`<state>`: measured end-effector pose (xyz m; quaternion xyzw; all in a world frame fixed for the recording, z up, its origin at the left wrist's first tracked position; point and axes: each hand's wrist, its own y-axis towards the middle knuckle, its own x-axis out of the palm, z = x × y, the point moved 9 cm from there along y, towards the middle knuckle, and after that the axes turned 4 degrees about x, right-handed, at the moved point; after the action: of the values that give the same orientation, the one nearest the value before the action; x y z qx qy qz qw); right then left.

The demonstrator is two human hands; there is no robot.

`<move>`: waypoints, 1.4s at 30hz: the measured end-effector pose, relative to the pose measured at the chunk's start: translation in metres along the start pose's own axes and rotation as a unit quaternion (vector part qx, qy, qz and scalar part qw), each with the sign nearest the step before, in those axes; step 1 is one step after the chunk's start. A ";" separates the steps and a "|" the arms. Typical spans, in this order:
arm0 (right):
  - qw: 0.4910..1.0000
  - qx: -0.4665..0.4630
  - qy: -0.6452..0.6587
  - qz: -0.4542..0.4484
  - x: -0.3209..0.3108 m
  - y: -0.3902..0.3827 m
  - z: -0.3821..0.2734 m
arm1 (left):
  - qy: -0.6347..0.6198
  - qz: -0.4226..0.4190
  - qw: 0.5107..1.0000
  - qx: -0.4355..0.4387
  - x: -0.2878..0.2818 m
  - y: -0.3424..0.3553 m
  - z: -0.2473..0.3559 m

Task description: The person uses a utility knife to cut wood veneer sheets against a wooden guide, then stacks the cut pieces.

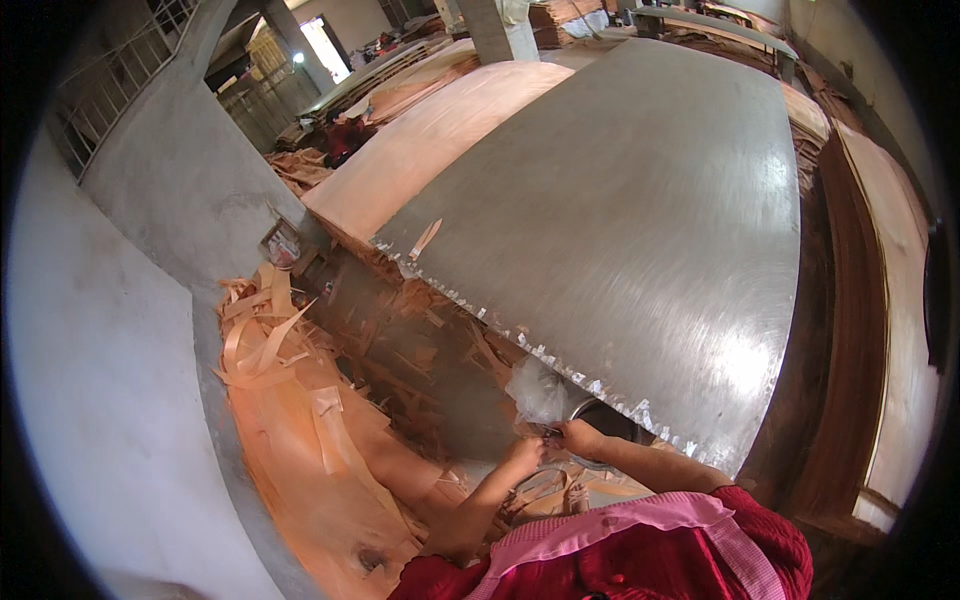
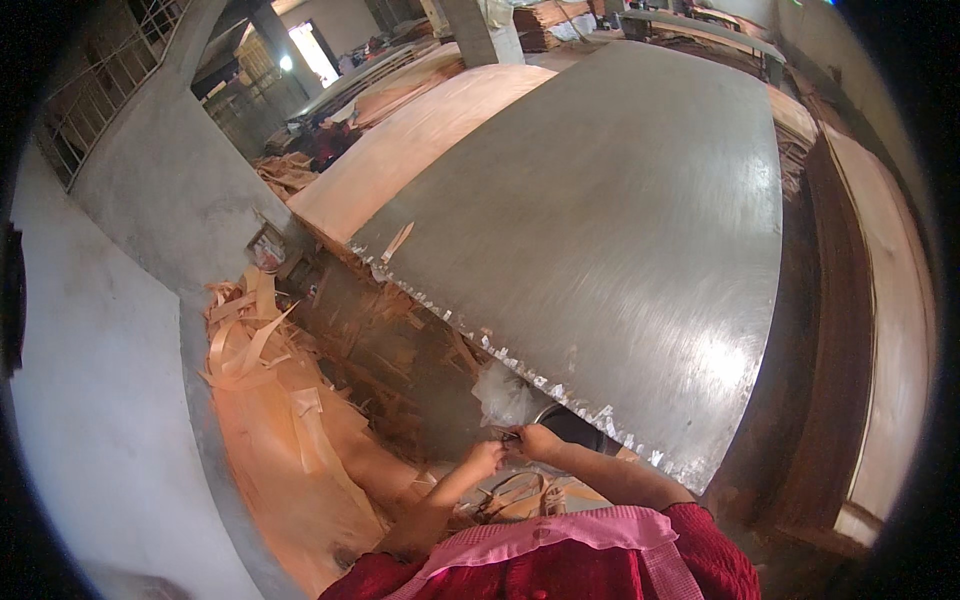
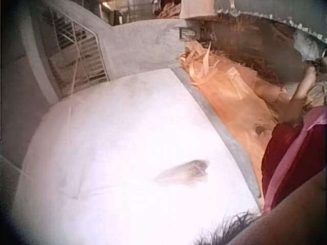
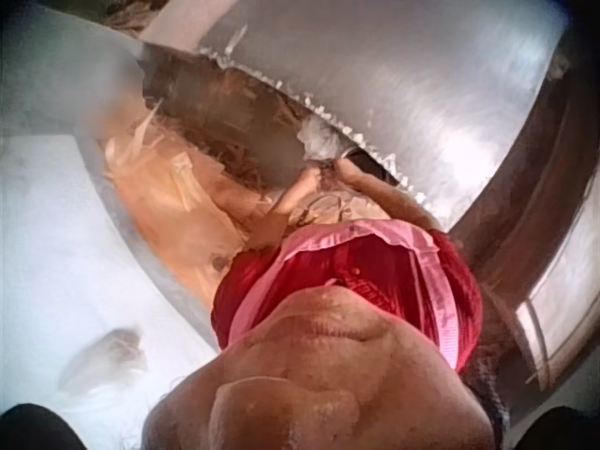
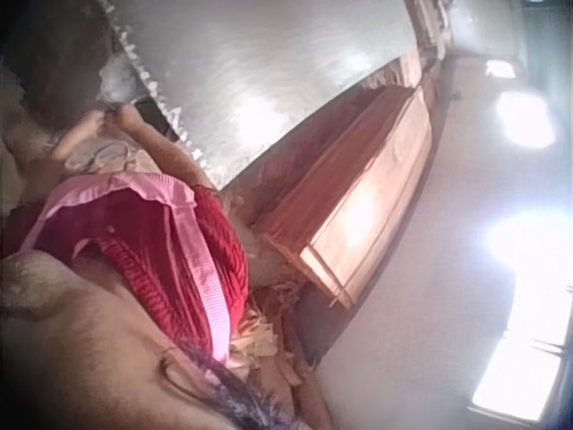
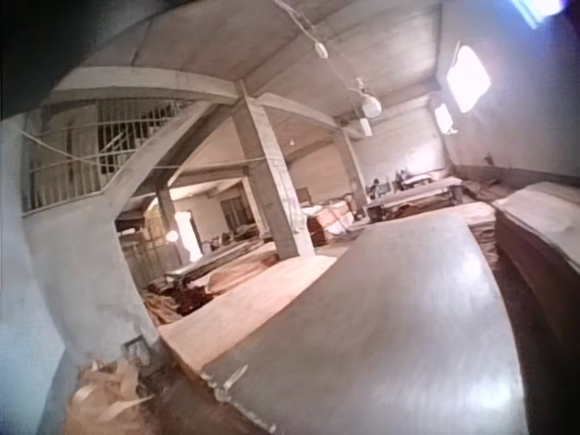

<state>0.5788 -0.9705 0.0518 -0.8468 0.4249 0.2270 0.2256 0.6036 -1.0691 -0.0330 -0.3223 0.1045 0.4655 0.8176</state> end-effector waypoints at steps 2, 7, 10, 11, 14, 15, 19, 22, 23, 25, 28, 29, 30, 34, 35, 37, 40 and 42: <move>0.998 0.010 0.030 0.055 -0.004 0.001 -0.010 | -0.040 0.044 0.998 0.003 -0.007 -0.001 -0.008; 0.977 0.136 -0.003 0.162 -0.027 0.010 0.049 | -0.321 0.227 0.918 -0.059 -0.062 -0.047 -0.030; 0.990 0.008 0.034 0.134 -0.018 -0.009 0.029 | 0.090 0.253 0.960 0.082 -0.062 -0.085 -0.079; 0.991 0.008 0.027 0.130 -0.024 -0.018 0.014 | 0.251 0.255 0.921 0.152 -0.059 -0.095 -0.067; 0.994 0.062 -0.027 0.091 -0.024 -0.047 0.014 | 0.272 0.053 0.959 -0.058 -0.015 -0.078 -0.060; 0.989 0.115 -0.071 0.056 -0.007 -0.053 0.049 | 0.230 0.002 0.973 -0.014 0.002 -0.071 -0.037; 0.978 0.186 0.093 0.009 -0.013 -0.089 0.055 | 0.133 -0.118 0.981 0.081 0.058 -0.070 0.050; 0.905 0.197 0.374 -0.053 0.010 -0.115 0.070 | -0.004 -0.195 0.972 0.134 0.090 -0.064 0.110; 0.881 0.166 0.436 -0.075 0.026 -0.120 0.078 | -0.045 -0.216 0.965 0.141 0.096 -0.061 0.127; 0.839 0.221 0.483 -0.118 0.054 -0.143 0.100 | -0.165 -0.293 0.938 0.085 0.111 -0.055 0.145; 0.787 0.262 0.539 -0.146 0.012 -0.182 0.054 | -0.215 -0.350 0.910 0.053 0.121 -0.056 0.171; 0.767 0.242 0.571 -0.165 0.017 -0.187 0.060 | -0.205 -0.360 0.907 0.072 0.129 -0.052 0.157; 0.746 0.221 0.601 -0.184 0.024 -0.191 0.067 | -0.195 -0.371 0.903 0.090 0.134 -0.050 0.150; 0.723 0.134 0.664 -0.136 0.034 -0.195 0.075 | -0.227 -0.421 0.878 0.004 0.128 -0.062 0.188; 0.729 0.113 0.660 -0.140 0.015 -0.198 0.058 | -0.268 -0.437 0.858 -0.014 0.131 -0.064 0.189; 0.737 0.109 0.653 -0.137 0.026 -0.196 0.066 | -0.307 -0.450 0.838 -0.008 0.129 -0.069 0.197; 0.779 0.135 0.609 -0.070 0.000 -0.196 0.066 | -0.379 -0.485 0.788 -0.016 0.116 -0.075 0.207; 0.818 0.170 0.544 0.076 -0.024 -0.199 0.080 | -0.190 -0.431 0.881 0.041 0.112 -0.057 0.183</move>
<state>0.7139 -0.8028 0.0392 -0.7459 0.5731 -0.3298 0.0800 0.6881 -0.8974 0.0794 -0.2071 -0.1831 0.1148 0.9542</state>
